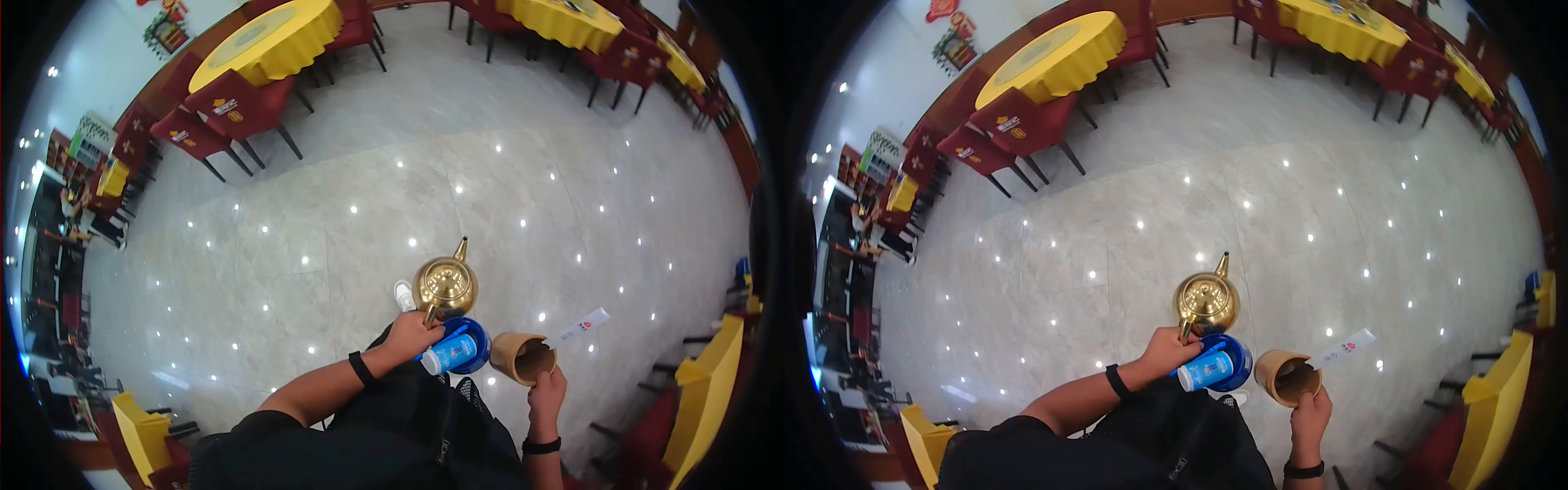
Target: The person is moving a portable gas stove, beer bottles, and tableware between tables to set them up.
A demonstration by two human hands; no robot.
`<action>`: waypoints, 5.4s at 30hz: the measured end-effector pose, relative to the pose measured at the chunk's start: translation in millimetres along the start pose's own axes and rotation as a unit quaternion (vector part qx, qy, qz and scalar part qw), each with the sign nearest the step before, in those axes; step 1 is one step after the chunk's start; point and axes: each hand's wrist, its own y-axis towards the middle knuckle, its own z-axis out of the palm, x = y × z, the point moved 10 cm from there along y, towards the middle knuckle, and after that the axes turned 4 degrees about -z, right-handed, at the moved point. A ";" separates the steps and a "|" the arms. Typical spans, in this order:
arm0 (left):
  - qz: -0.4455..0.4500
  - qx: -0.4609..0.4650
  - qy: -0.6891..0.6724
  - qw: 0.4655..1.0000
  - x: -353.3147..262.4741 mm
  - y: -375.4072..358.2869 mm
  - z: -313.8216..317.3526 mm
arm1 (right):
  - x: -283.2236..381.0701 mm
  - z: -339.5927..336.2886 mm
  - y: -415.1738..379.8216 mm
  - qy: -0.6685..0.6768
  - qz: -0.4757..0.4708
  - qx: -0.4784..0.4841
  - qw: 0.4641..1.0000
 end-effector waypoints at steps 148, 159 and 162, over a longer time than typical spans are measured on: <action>0.183 -0.674 -0.023 0.715 332.1 253.6 -94.3 | -207.6 270.3 445.5 0.089 -0.313 0.443 0.835; 0.167 -0.690 -0.001 0.705 325.7 261.2 -102.0 | -153.3 332.2 434.5 0.078 -0.326 0.475 0.814; 0.139 -0.674 0.018 0.725 317.7 261.5 -112.1 | -149.7 345.9 433.9 0.076 -0.338 0.471 0.811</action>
